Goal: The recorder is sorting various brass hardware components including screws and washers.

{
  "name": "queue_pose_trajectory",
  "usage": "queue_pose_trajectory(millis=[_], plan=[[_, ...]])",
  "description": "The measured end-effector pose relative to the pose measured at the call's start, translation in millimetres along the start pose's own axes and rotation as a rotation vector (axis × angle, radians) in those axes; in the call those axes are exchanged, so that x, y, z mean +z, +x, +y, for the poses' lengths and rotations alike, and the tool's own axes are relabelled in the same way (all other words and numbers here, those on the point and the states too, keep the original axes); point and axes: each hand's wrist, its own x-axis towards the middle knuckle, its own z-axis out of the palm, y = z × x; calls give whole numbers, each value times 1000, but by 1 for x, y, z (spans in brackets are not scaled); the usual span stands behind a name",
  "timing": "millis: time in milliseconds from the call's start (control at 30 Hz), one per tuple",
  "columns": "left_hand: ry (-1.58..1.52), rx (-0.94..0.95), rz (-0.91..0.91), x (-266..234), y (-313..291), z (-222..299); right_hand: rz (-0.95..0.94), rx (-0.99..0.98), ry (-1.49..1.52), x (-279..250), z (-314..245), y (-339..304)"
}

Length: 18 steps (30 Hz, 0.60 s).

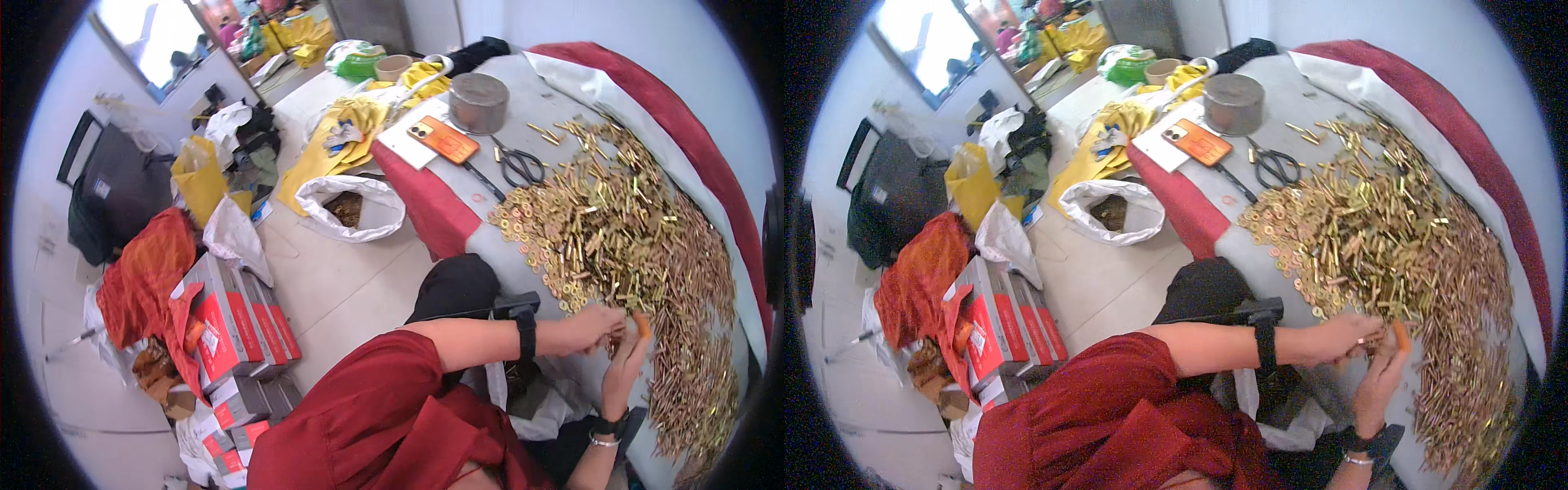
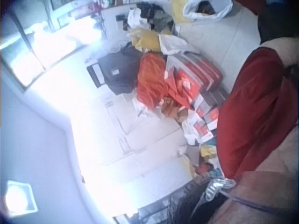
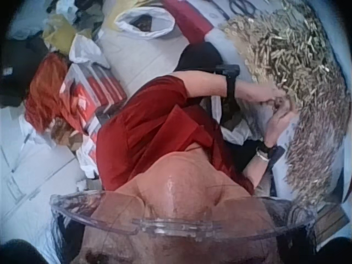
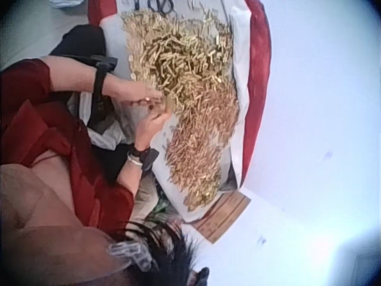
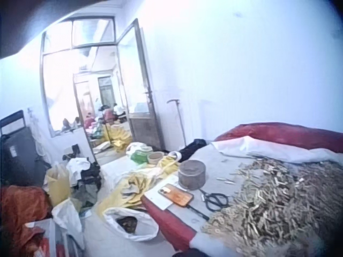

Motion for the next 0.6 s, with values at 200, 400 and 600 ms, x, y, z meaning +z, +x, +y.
queue_pose_trajectory(millis=[200,400,600], plan=[[-70,-118,44,-15,-5,10,120,419,815,3,8,17],[-303,-276,-18,-24,-2,5,86,503,1237,0,8,20],[-328,-332,-61,2,-4,-7,74,423,1039,12,9,6]])
